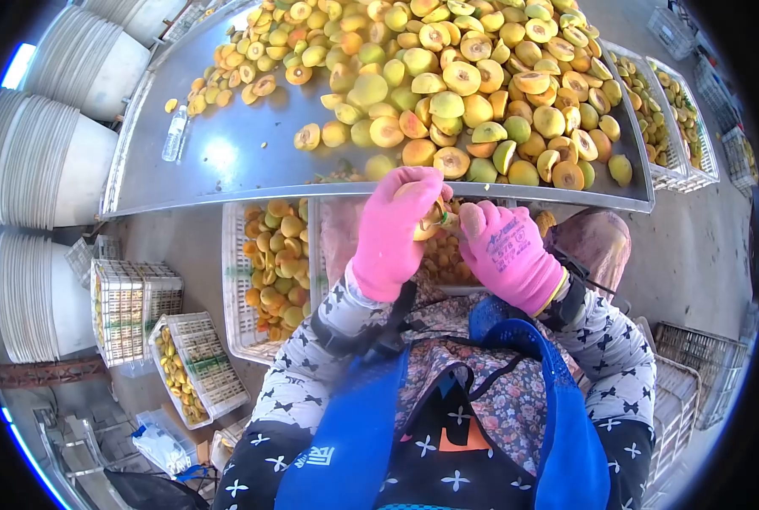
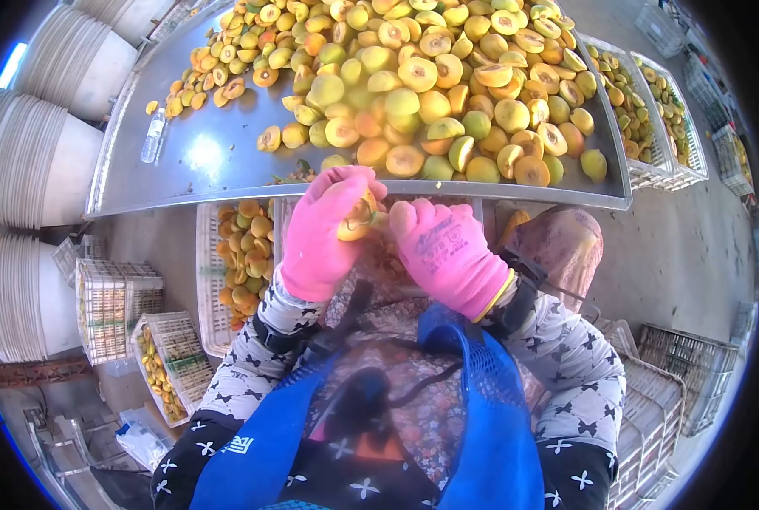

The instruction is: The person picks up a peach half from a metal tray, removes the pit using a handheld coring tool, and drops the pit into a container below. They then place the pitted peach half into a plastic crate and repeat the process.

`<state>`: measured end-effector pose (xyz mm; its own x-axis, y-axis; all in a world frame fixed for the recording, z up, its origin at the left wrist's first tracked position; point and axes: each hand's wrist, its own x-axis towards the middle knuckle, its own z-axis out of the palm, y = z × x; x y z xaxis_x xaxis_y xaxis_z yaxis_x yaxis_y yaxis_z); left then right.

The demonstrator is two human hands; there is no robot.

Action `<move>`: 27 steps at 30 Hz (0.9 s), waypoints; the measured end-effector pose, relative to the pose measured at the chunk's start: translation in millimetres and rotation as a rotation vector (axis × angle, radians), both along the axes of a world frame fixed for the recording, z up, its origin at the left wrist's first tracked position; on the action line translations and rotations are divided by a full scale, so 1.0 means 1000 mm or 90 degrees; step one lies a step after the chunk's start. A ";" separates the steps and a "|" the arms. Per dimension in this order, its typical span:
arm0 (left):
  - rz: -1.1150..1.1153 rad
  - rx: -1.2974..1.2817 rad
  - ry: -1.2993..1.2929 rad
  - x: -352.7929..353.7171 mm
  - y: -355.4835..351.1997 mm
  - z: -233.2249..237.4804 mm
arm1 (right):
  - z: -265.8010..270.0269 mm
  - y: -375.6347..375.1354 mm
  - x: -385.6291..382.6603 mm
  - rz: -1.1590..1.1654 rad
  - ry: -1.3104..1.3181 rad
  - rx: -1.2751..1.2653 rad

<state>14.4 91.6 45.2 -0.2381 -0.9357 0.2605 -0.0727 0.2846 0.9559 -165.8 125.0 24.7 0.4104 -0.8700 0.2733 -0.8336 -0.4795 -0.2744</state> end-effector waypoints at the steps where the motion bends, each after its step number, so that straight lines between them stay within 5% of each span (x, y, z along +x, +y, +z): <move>1: 0.006 0.169 0.156 -0.005 0.001 -0.005 | 0.001 0.003 0.002 0.008 -0.026 0.028; 2: 0.014 0.337 0.313 -0.009 0.002 -0.007 | 0.002 0.005 0.003 0.016 -0.053 0.055; 5: 0.089 0.395 0.333 -0.016 0.006 0.003 | -0.022 0.014 0.015 -0.002 -0.223 0.144; 14: 0.048 0.403 0.294 -0.012 0.002 0.001 | -0.011 -0.003 -0.005 0.007 0.058 -0.076; 20: 0.099 0.419 0.277 -0.015 0.004 -0.005 | -0.024 0.016 0.016 0.006 -0.212 0.184; 24: 0.124 0.406 0.343 -0.016 0.004 -0.006 | -0.024 0.020 0.031 -0.027 -0.294 0.192; 27: 0.118 0.414 0.309 -0.012 0.005 -0.015 | -0.029 0.010 0.013 0.014 -0.096 0.112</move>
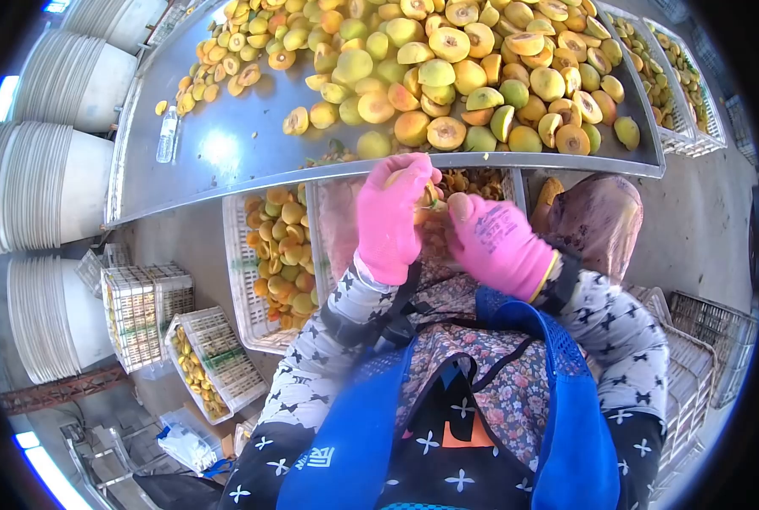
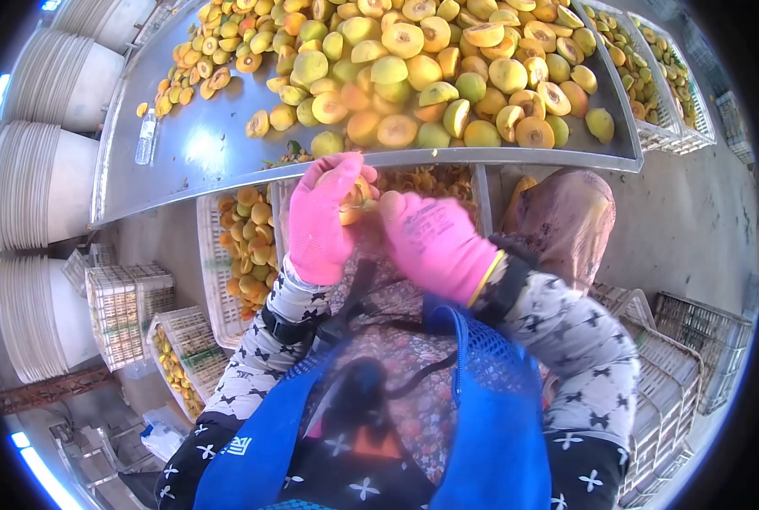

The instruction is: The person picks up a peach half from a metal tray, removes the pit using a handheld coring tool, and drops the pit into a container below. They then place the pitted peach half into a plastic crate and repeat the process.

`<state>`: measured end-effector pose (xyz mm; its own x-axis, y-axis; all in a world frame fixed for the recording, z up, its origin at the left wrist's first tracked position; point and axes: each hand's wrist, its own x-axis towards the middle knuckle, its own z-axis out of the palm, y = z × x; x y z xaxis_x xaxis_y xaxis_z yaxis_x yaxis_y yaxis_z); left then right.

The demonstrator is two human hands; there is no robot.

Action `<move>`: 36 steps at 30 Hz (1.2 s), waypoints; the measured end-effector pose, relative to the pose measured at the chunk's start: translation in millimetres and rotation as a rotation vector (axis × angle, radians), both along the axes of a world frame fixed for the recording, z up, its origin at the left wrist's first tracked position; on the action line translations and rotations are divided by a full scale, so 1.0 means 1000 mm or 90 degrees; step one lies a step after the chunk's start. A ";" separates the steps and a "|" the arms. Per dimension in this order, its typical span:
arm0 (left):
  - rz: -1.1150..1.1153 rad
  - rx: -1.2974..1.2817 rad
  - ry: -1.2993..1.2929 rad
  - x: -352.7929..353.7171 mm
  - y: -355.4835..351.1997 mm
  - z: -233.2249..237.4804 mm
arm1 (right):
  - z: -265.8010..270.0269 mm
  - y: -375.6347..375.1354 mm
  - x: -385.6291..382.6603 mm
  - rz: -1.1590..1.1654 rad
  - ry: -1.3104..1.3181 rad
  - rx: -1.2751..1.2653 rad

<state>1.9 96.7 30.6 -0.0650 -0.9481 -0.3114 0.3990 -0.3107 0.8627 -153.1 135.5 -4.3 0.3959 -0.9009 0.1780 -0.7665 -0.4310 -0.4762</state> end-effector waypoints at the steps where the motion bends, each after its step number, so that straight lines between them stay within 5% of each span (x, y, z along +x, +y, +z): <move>1: -0.017 0.007 -0.011 0.001 0.001 -0.001 | 0.007 -0.003 -0.009 0.027 0.113 -0.052; 15: 0.062 -0.095 -0.024 -0.005 -0.001 0.017 | 0.018 0.014 0.024 -0.029 -0.375 0.134; 22: 0.055 -0.181 -0.139 -0.005 0.001 0.002 | 0.023 0.014 0.020 -0.017 -0.468 0.382; 24: -0.067 -0.098 -0.141 0.006 -0.004 0.008 | 0.013 0.016 0.021 -0.025 -0.398 0.291; 28: -0.016 -0.094 -0.128 0.002 -0.002 0.002 | 0.014 0.016 0.021 -0.004 -0.464 0.304; 31: 0.031 -0.178 -0.141 -0.008 0.005 0.000 | 0.048 0.010 0.011 0.045 -0.722 0.860; 34: -0.087 -0.084 -0.048 0.000 0.000 0.013 | 0.040 0.012 0.008 0.044 -0.827 0.884; 36: -0.193 -0.186 -0.109 0.007 -0.006 0.011 | 0.036 0.009 0.003 0.115 -0.830 0.892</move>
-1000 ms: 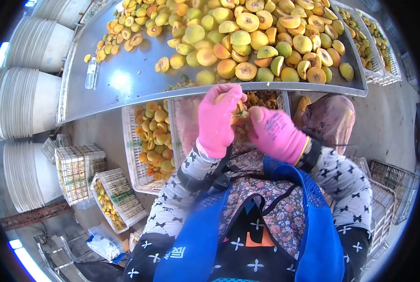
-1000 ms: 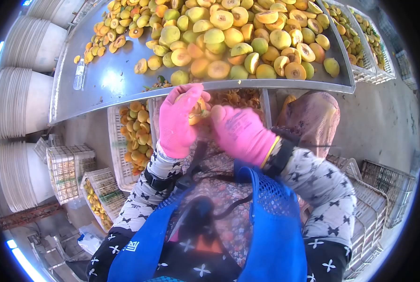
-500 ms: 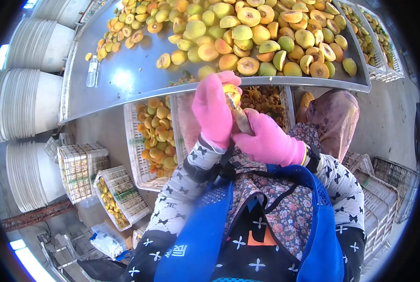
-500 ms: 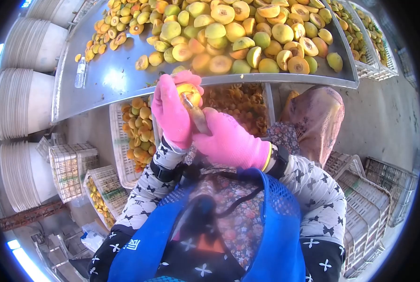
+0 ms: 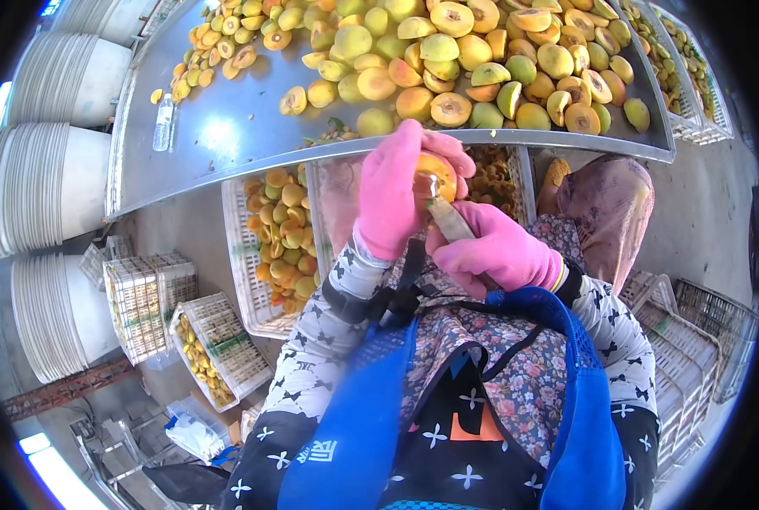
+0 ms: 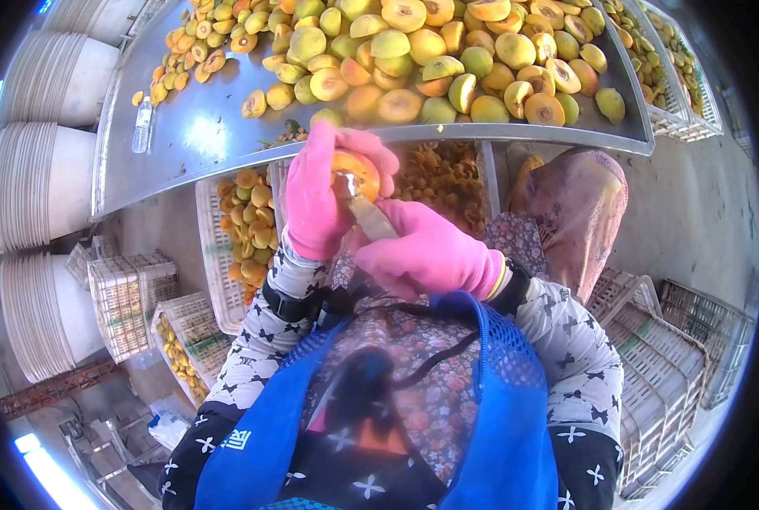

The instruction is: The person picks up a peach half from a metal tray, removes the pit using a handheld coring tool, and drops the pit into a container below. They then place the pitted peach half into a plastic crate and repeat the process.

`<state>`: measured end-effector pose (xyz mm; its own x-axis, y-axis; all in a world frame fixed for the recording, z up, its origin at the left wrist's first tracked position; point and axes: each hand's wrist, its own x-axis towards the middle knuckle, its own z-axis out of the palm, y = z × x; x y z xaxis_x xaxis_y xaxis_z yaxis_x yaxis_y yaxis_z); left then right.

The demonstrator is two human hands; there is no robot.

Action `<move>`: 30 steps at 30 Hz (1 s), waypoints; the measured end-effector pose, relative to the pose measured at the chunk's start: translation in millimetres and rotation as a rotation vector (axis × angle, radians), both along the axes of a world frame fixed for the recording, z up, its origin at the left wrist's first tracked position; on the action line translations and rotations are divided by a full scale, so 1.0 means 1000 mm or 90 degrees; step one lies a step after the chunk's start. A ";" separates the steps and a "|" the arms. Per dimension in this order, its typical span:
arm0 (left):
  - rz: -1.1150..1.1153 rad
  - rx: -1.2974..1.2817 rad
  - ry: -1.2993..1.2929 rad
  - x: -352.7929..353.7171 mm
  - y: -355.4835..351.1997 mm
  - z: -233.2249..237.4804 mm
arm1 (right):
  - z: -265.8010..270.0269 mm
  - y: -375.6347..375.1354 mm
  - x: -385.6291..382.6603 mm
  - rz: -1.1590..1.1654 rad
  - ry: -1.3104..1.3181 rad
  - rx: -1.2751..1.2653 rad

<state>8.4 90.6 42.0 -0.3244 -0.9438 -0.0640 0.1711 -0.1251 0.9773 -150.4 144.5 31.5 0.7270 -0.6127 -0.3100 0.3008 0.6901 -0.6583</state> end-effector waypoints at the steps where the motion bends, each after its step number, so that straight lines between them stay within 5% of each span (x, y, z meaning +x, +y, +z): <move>1: -0.057 -0.002 0.035 0.003 -0.005 -0.002 | -0.003 -0.002 -0.004 0.019 -0.021 -0.011; 5: -0.246 -0.129 -0.105 0.030 -0.021 -0.004 | 0.007 -0.010 -0.021 0.146 0.050 0.033; 8: -0.078 0.002 -0.256 0.087 -0.006 0.007 | -0.005 -0.009 -0.034 0.110 0.246 -0.133; 10: -0.120 -0.113 -0.663 0.166 -0.007 0.010 | -0.015 -0.007 -0.049 0.142 0.423 -0.307; 12: 0.061 -0.102 -0.625 0.195 -0.020 0.000 | -0.028 -0.006 -0.066 0.198 0.605 -0.475; 15: 0.272 -0.042 -0.421 0.203 -0.062 -0.021 | -0.043 -0.017 -0.074 0.082 0.661 -0.762; 16: 0.314 -0.108 -0.451 0.216 -0.094 -0.055 | -0.039 -0.022 -0.069 0.015 0.690 -0.513; 17: 0.353 -0.174 -0.477 0.224 -0.126 -0.083 | -0.038 -0.024 -0.071 0.015 0.705 -0.545; 19: 0.403 0.046 -0.482 0.191 -0.159 -0.068 | -0.036 -0.025 -0.079 0.012 0.744 -0.605; 22: 0.321 0.068 -0.935 0.188 -0.206 -0.106 | -0.032 -0.023 -0.085 0.034 0.773 -0.539; 24: 0.291 -0.011 -0.787 0.212 -0.218 -0.146 | -0.025 -0.024 -0.092 0.062 0.791 -0.430; 27: 0.337 -0.047 -0.573 0.172 -0.186 -0.121 | -0.041 -0.036 -0.101 -0.122 0.838 -0.587; 30: 0.354 0.039 -0.314 0.175 -0.160 -0.093 | -0.025 -0.037 -0.103 -0.070 0.779 -0.575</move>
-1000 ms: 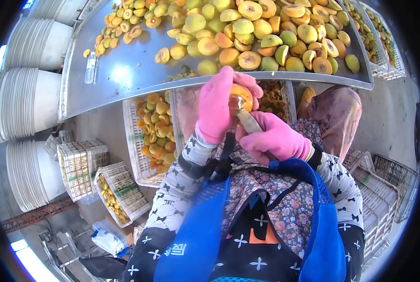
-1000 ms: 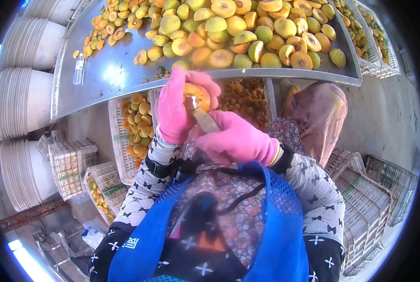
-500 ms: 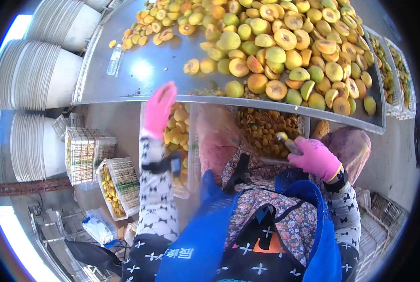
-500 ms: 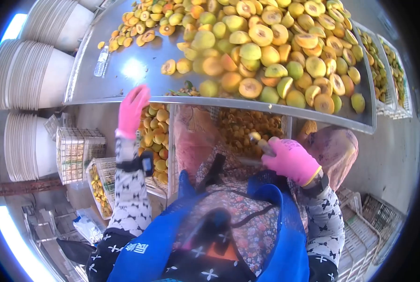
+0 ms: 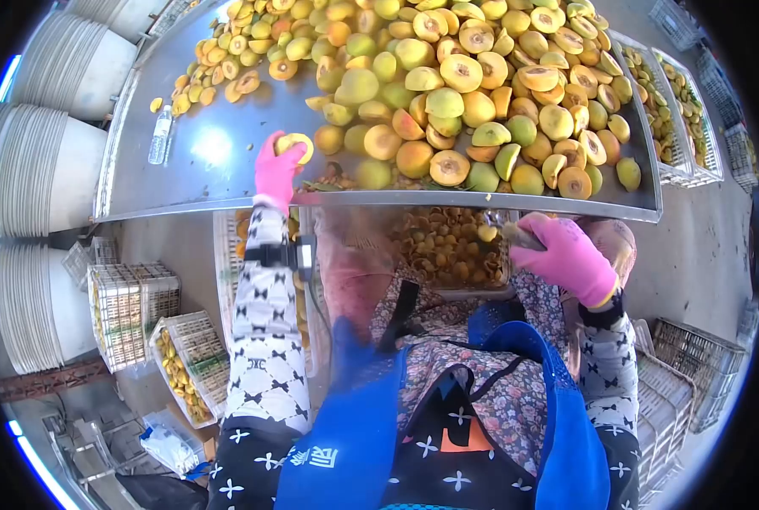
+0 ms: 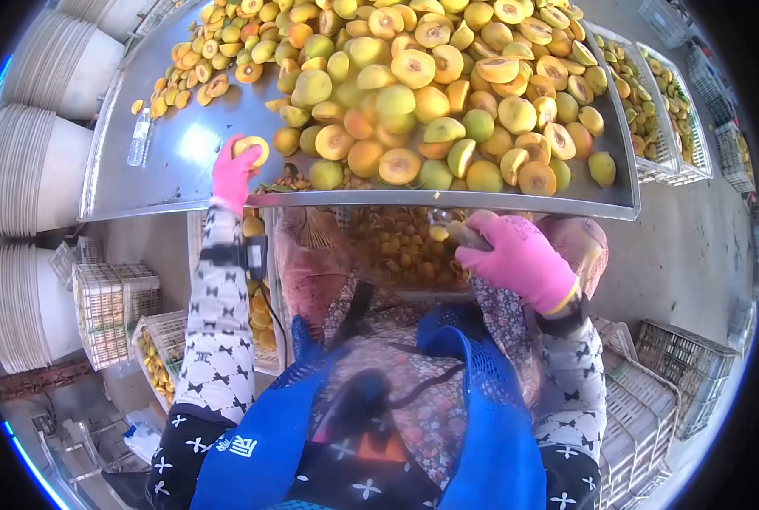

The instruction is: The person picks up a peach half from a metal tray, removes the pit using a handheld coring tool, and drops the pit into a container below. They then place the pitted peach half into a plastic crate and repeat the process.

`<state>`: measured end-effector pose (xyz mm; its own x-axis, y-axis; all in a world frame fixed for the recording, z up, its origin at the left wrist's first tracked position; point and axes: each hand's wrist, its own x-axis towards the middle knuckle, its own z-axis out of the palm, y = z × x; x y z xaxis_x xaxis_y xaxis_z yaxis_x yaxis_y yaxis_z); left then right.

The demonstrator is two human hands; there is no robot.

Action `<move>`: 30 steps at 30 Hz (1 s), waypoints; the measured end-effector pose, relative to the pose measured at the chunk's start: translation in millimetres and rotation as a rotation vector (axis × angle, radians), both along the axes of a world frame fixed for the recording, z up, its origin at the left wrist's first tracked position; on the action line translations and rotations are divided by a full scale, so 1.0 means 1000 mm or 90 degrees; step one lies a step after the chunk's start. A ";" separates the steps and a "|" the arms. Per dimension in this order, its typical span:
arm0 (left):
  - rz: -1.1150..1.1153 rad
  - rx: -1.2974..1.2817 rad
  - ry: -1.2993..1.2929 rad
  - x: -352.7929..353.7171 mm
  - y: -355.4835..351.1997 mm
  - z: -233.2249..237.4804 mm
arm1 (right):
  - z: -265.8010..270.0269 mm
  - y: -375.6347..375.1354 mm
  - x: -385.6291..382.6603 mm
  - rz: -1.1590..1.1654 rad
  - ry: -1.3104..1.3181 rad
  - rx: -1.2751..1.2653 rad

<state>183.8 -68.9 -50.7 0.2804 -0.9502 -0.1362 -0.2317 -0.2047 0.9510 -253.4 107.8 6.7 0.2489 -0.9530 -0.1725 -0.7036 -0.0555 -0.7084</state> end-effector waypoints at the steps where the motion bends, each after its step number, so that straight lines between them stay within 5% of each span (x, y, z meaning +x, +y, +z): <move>1: 0.001 -0.017 0.159 -0.004 0.011 0.007 | 0.004 0.000 0.002 0.018 -0.019 0.020; 3: 0.006 -0.055 0.478 -0.012 0.036 0.016 | 0.024 0.006 0.013 -0.008 -0.086 0.066; 5: -0.144 -0.037 0.622 -0.057 0.071 0.034 | 0.033 0.010 0.038 -0.041 -0.157 0.070; 12: -0.283 0.022 0.683 -0.174 0.151 0.067 | 0.023 0.007 0.104 -0.181 -0.268 -0.140; 17: -0.291 0.095 0.732 -0.175 0.157 0.078 | 0.030 -0.014 0.080 -0.151 -0.365 -0.022; 21: -0.303 0.093 0.794 -0.180 0.155 0.080 | 0.031 -0.003 0.081 -0.235 -0.353 -0.161; 22: -0.289 0.066 0.802 -0.178 0.155 0.080 | 0.028 0.005 0.083 -0.200 -0.227 -0.373; 30: -0.279 -0.028 0.754 -0.185 0.156 0.086 | 0.018 0.024 0.084 -0.037 0.090 -0.395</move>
<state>-1.1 86.7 35.7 -0.3301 -0.9424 -0.0541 0.7240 -0.2896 0.6261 -169.1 131.6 24.8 0.2098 -0.8974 0.3881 -0.8021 -0.3849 -0.4565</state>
